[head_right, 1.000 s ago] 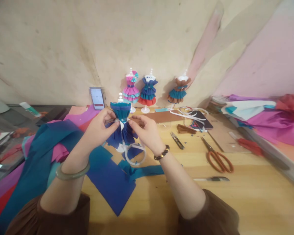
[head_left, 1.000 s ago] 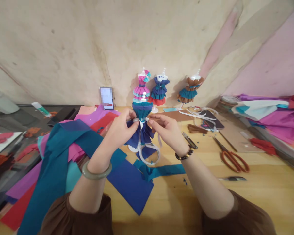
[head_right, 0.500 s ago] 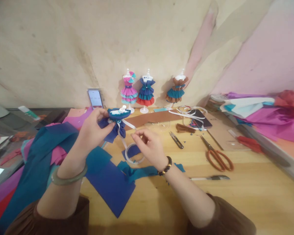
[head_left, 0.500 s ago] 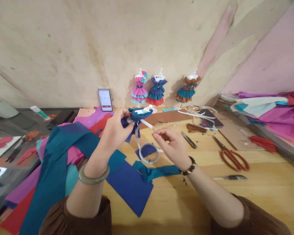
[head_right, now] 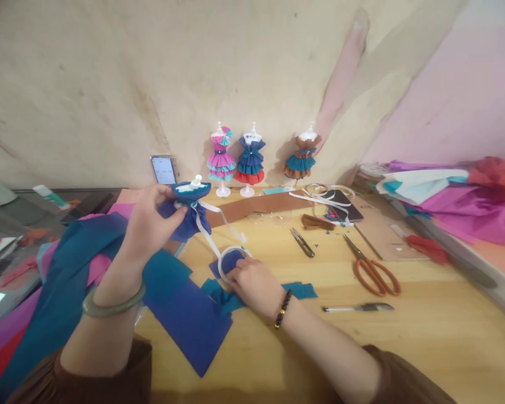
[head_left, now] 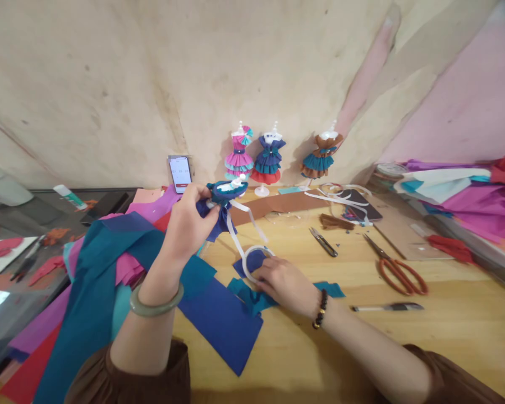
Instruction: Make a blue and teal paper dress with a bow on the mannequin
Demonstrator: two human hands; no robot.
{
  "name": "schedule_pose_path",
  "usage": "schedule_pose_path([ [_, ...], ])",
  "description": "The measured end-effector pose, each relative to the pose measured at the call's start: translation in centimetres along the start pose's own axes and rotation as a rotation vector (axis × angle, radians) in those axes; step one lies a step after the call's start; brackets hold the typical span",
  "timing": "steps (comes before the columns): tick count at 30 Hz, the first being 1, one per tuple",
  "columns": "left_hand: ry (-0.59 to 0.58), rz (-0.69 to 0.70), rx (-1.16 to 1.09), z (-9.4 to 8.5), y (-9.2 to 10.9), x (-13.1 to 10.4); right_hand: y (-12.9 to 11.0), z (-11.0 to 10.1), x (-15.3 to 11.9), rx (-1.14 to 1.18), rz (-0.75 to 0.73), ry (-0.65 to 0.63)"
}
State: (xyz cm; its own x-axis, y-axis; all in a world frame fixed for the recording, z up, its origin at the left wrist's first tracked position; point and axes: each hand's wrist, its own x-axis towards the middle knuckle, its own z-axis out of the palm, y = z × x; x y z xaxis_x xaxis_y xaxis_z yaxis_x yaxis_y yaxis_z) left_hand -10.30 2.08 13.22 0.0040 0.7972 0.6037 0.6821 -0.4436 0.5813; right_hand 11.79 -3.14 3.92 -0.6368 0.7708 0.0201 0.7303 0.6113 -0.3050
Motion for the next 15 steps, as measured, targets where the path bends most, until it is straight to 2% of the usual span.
schedule_pose_path([
  [7,0.115,-0.009,0.0,-1.1,-0.7,0.4,2.3,-1.4,-3.1,0.206,0.036,0.157],
  [10,0.08,-0.022,-0.022,-0.6,-1.1,0.4,3.8,-1.7,-4.2,0.113,0.062,0.178],
  [15,-0.062,-0.063,-0.002,1.6,-1.2,0.0,5.1,-0.6,-4.7,-0.142,0.09,0.136],
])
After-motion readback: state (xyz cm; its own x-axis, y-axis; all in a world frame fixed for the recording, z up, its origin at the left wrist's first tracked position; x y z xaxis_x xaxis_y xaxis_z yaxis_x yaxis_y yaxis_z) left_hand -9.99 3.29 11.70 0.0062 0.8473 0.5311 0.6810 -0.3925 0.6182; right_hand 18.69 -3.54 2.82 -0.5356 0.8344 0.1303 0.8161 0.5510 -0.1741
